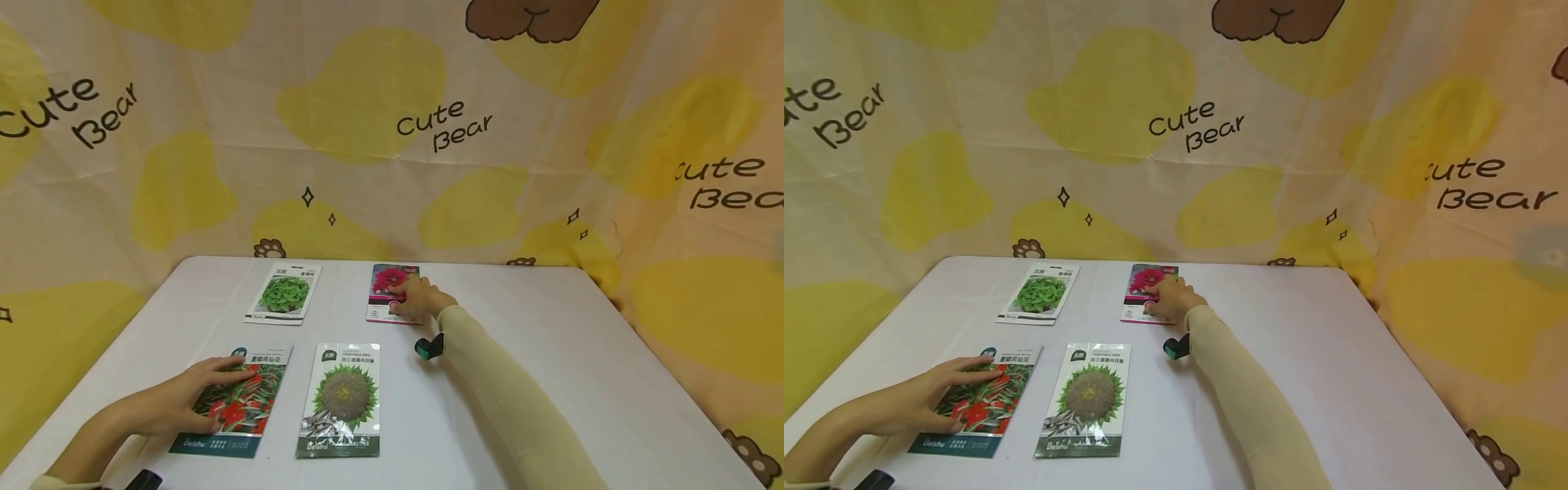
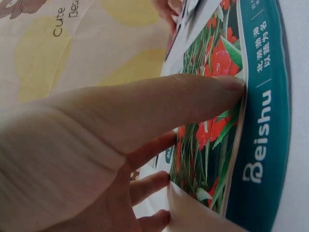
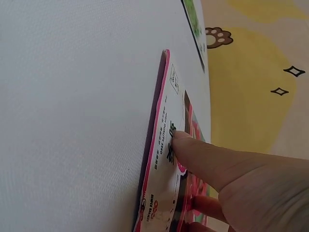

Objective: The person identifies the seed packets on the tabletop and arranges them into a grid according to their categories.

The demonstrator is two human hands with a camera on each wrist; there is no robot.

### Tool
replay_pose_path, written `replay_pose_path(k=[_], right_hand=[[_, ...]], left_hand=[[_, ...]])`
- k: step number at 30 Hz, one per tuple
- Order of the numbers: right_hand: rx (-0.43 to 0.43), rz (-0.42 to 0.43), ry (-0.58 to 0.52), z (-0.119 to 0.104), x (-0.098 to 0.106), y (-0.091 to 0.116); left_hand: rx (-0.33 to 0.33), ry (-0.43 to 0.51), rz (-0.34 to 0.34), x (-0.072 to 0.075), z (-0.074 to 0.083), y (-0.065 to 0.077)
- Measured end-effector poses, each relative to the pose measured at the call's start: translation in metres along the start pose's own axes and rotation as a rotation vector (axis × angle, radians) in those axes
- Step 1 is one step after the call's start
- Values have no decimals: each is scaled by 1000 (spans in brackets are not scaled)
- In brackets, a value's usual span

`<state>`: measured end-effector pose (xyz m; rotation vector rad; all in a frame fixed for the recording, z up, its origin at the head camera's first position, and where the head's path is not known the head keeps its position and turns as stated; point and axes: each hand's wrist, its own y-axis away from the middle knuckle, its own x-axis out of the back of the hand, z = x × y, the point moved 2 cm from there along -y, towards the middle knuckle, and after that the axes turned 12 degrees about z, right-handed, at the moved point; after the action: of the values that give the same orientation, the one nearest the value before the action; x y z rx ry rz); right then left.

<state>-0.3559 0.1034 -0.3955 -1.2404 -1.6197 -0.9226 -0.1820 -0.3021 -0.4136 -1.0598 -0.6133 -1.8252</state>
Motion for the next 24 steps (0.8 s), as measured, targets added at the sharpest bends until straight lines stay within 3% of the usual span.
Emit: replay_pose_path(k=[17,24], right_hand=[[42,-26,4,-21,-8,-4],[91,-28,-6,-34,-13,-5]], left_hand=[[-22,-4,18,-2,-2,-2],[7,15,0,-1,-2,-3]])
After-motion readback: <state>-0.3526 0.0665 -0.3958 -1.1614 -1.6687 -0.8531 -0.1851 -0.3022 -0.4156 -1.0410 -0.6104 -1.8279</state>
